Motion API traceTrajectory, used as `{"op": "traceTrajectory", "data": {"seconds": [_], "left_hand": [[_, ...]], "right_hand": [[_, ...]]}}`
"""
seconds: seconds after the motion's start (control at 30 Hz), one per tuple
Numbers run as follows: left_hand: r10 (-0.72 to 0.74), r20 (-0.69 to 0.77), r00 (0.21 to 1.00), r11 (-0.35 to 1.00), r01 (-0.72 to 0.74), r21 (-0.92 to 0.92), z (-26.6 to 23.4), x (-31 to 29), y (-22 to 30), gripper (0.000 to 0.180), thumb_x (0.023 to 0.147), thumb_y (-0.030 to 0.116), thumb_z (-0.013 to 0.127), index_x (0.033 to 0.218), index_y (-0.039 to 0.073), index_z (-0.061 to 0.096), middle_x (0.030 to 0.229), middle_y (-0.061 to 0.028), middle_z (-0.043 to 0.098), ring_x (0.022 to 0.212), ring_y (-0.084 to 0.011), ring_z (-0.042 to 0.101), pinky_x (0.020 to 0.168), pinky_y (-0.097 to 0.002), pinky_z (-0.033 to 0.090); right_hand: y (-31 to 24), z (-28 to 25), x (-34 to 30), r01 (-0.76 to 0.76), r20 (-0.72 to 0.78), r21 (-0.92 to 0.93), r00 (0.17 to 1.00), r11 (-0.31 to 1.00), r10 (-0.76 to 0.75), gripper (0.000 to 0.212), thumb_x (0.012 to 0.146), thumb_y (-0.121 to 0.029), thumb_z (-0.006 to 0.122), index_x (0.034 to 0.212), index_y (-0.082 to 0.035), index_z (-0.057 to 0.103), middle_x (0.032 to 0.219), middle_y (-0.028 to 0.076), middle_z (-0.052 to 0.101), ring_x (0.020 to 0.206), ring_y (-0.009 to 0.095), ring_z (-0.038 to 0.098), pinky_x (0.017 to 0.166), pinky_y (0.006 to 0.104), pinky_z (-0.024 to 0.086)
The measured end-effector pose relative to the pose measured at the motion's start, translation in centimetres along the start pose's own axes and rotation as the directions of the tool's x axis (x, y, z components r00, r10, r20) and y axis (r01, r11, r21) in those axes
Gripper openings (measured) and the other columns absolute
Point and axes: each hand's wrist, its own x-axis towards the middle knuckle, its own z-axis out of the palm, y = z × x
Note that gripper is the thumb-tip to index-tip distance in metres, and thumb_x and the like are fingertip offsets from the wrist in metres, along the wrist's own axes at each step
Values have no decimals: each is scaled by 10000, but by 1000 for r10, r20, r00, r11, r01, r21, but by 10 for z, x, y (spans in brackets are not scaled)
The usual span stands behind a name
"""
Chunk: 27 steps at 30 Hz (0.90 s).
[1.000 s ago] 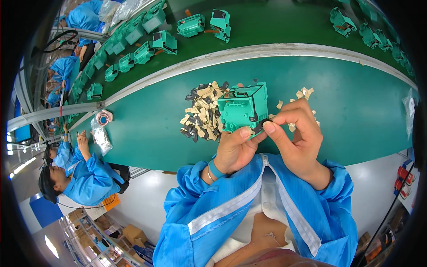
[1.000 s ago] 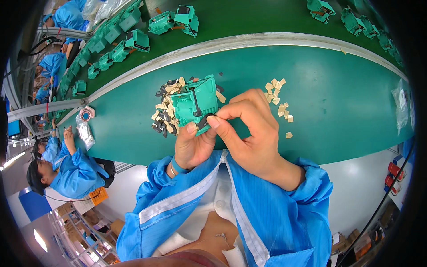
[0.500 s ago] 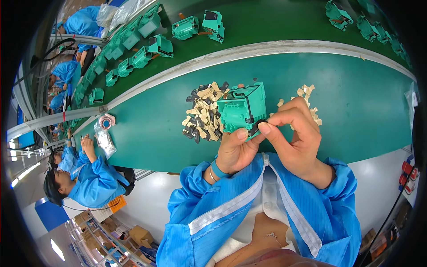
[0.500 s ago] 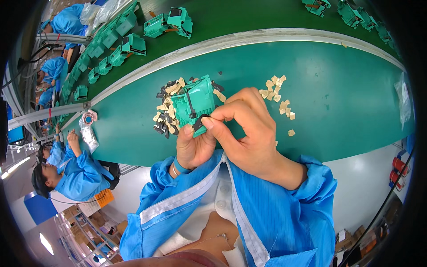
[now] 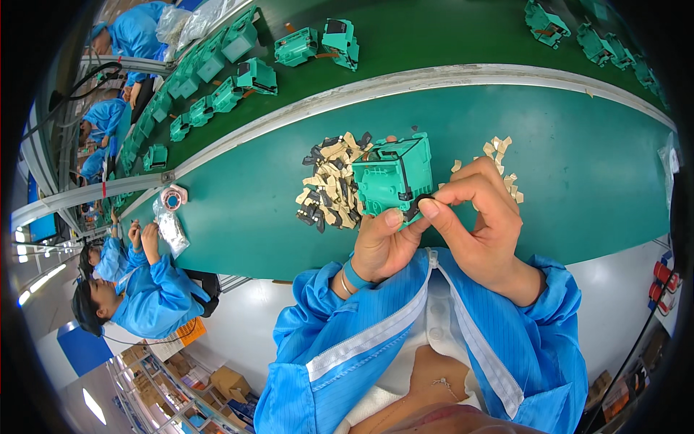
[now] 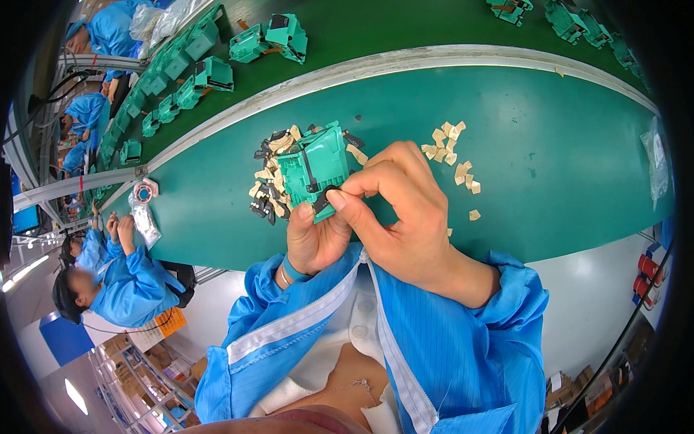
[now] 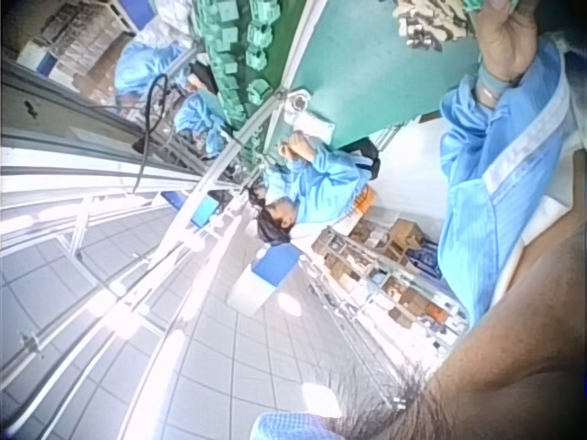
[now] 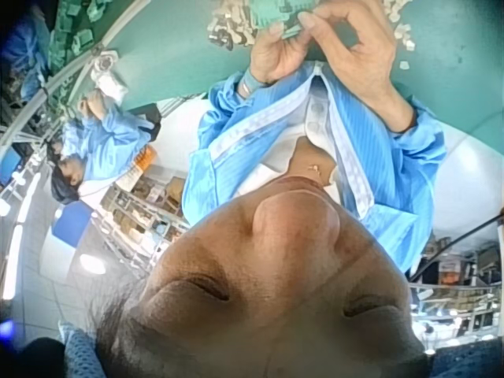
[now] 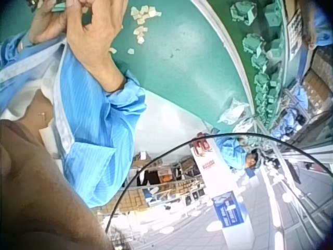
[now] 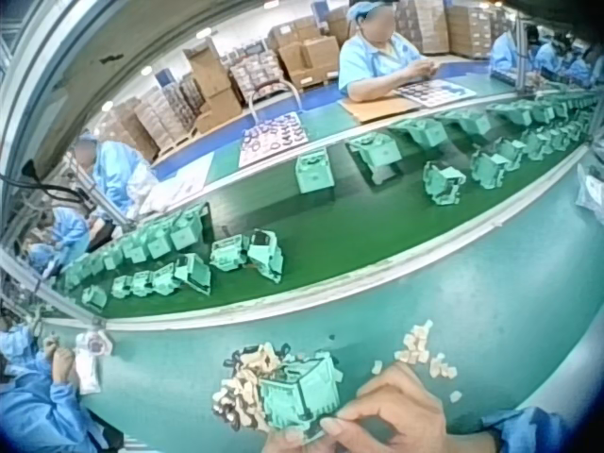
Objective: The person assembles small electronic components by hand, placing black electronic components into green plastic housings.
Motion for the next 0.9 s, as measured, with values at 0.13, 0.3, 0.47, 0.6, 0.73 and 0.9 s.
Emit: {"op": "traceTrajectory", "data": {"seconds": [0.13,0.3,0.47,0.6,0.73,0.9], "left_hand": [[-4,0,1000,1000,4,-19,-1,1,0,500,855,60,639,1308,30,431,1212,-121,583,1120,-248,595,981,-373,520],[-2,-35,999,1000,2,-19,-10,2,-1,591,843,100,680,1357,44,393,1219,-124,581,1085,-245,618,929,-348,555],[-44,-11,999,998,44,-42,-6,8,-2,586,845,104,683,1355,41,402,1219,-120,584,1077,-229,623,896,-316,574],[-33,25,999,990,36,-134,-6,9,-9,538,857,85,664,1335,30,423,1215,-123,588,1094,-236,613,920,-324,564],[-35,-57,998,999,33,-34,-4,12,-9,555,867,81,653,1356,41,395,1207,-120,594,1089,-247,613,917,-350,559],[185,-190,964,769,-22,638,-9,21,-13,573,889,86,632,1397,63,368,1197,-99,587,1072,-215,592,884,-329,510]], "right_hand": [[5,-2,1,-6,23,34,1000,999,5,212,734,-20,754,893,-34,615,785,48,543,701,164,504,600,278,409],[12,-1,6,-466,88,371,879,803,469,363,809,-59,707,1118,-10,523,873,22,555,739,83,499,661,243,422],[16,-6,6,-558,281,435,830,707,482,141,897,-126,640,924,10,614,820,30,575,696,73,508,646,227,415],[16,-9,7,-512,275,272,853,815,443,204,916,-170,626,821,10,629,750,34,565,692,96,527,643,247,422],[26,-10,8,-530,261,363,847,767,462,216,882,-219,674,884,-5,646,744,40,560,685,114,528,640,247,411],[44,-20,13,-269,298,-1,919,963,257,329,844,-273,721,1029,-12,648,756,28,566,706,115,541,647,244,428]]}}
